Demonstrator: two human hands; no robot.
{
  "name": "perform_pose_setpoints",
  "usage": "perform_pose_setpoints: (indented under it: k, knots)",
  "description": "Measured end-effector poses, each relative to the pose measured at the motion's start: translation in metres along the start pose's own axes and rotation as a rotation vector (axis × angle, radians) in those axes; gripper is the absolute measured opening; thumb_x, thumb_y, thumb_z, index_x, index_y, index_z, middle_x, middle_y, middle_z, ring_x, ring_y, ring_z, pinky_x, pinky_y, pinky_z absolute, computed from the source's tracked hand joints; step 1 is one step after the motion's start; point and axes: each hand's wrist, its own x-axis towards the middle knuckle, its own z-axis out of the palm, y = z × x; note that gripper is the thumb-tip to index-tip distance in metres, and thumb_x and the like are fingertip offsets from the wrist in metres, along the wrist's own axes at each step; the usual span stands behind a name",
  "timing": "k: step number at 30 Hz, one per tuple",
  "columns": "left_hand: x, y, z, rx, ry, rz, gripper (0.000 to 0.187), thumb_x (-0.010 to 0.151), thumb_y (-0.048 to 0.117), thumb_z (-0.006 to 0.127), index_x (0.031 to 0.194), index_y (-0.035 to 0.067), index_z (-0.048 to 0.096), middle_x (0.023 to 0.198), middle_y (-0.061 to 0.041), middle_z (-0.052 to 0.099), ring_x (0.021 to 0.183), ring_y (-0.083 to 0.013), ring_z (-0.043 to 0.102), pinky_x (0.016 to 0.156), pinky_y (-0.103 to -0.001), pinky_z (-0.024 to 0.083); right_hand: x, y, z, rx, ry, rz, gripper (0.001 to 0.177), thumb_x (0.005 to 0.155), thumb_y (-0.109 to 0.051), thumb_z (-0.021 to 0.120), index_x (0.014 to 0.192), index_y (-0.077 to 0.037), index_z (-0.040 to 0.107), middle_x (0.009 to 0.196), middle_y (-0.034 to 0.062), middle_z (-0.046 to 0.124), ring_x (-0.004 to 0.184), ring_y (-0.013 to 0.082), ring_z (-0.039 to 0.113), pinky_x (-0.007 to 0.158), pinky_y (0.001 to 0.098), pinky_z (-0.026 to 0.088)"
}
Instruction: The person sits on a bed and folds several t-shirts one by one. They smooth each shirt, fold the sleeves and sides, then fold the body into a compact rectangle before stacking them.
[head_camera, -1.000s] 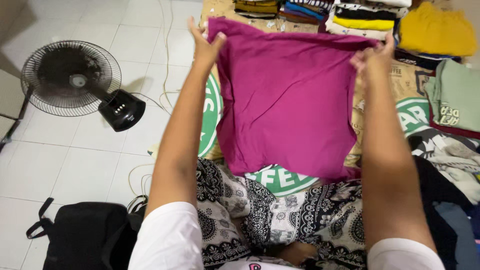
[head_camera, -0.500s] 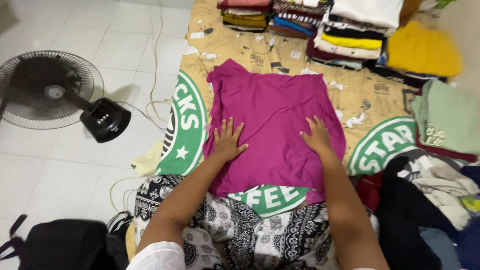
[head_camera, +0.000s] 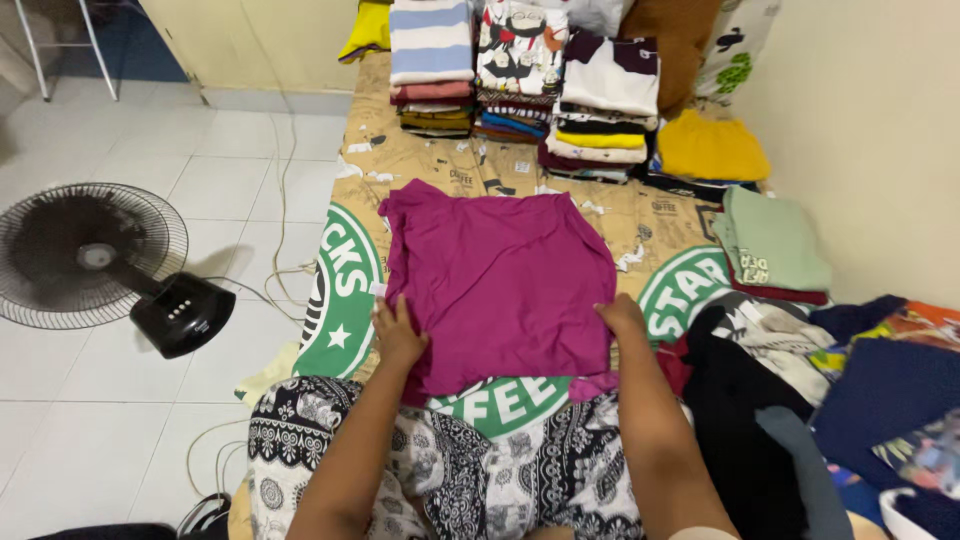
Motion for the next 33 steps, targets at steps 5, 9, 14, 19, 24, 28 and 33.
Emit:
perform_pose_setpoints:
  k: [5,9,14,19,24,28,33]
  knots:
    - [-0.039,-0.015,0.005,-0.008,-0.064,-0.126,0.113,0.085,0.04,0.082,0.164,0.023,0.002,0.169,-0.019,0.003,0.155,-0.04,0.015,0.113,-0.06,0.038,-0.036,0.007,0.006,0.236,-0.415,0.169,0.056,0.082,-0.043,0.083,0.113,0.004,0.076,0.11,0.0177,0.078,0.098,0.0336,0.076,0.073,0.0429,0.054]
    - [-0.044,-0.029,0.011,-0.211,-0.055,-0.258,0.124,0.079,0.03,0.086,0.167,0.011,0.001,0.153,-0.025,0.043,0.134,-0.0385,0.053,0.108,-0.047,0.047,-0.058,0.001,0.008,0.545,-0.523,0.286,0.048,0.085,-0.036,0.077,0.122,-0.007,0.069,0.114,0.0105,0.076,0.096,0.0261,0.072,0.076,0.0414,0.056]
    - [-0.031,-0.052,0.025,-0.558,-0.101,-0.128,0.059,0.083,0.026,0.078,0.131,-0.005,0.067,0.114,-0.021,0.076,0.105,-0.0342,0.073,0.095,-0.041,0.055,-0.074,-0.006,-0.001,1.181,-0.594,0.218,0.044,0.095,-0.021,0.069,0.13,0.004,0.059,0.118,0.0229,0.076,0.11,0.0382,0.075,0.097,0.0521,0.057]
    - [-0.02,-0.053,0.042,-1.067,-0.07,0.026,0.049,0.094,0.023,0.063,0.134,-0.006,0.062,0.123,-0.018,0.072,0.114,-0.0303,0.067,0.099,-0.037,0.049,-0.079,-0.007,-0.012,1.407,-0.427,0.34,0.041,0.1,-0.031,0.062,0.133,-0.007,0.059,0.128,0.0154,0.069,0.116,0.033,0.067,0.1,0.0533,0.054]
    - [-0.029,-0.042,0.03,-1.215,-0.138,0.084,0.049,0.105,0.024,0.051,0.147,-0.001,0.047,0.143,-0.016,0.06,0.13,-0.0282,0.057,0.11,-0.036,0.041,-0.074,0.004,-0.021,1.721,-0.412,0.393,0.038,0.099,-0.026,0.056,0.132,-0.008,0.062,0.13,0.0163,0.067,0.117,0.0324,0.067,0.101,0.0531,0.055]
    - [-0.056,-0.031,-0.024,-1.655,-0.248,0.004,0.059,0.1,0.023,0.055,0.153,0.005,0.038,0.147,-0.015,0.055,0.133,-0.0297,0.055,0.113,-0.041,0.043,-0.065,0.024,-0.04,1.748,-0.374,0.255,0.032,0.098,-0.021,0.057,0.126,-0.012,0.066,0.126,0.0072,0.069,0.115,0.0253,0.067,0.099,0.0498,0.051]
    - [-0.109,-0.039,-0.121,-1.417,-0.364,-0.174,0.066,0.097,0.03,0.053,0.158,0.018,0.029,0.153,-0.005,0.046,0.136,-0.0258,0.049,0.113,-0.045,0.04,-0.094,0.057,-0.072,2.135,-0.344,-0.013,0.025,0.097,-0.006,0.06,0.12,-0.003,0.066,0.121,0.0128,0.072,0.116,0.0287,0.069,0.109,0.0461,0.052]
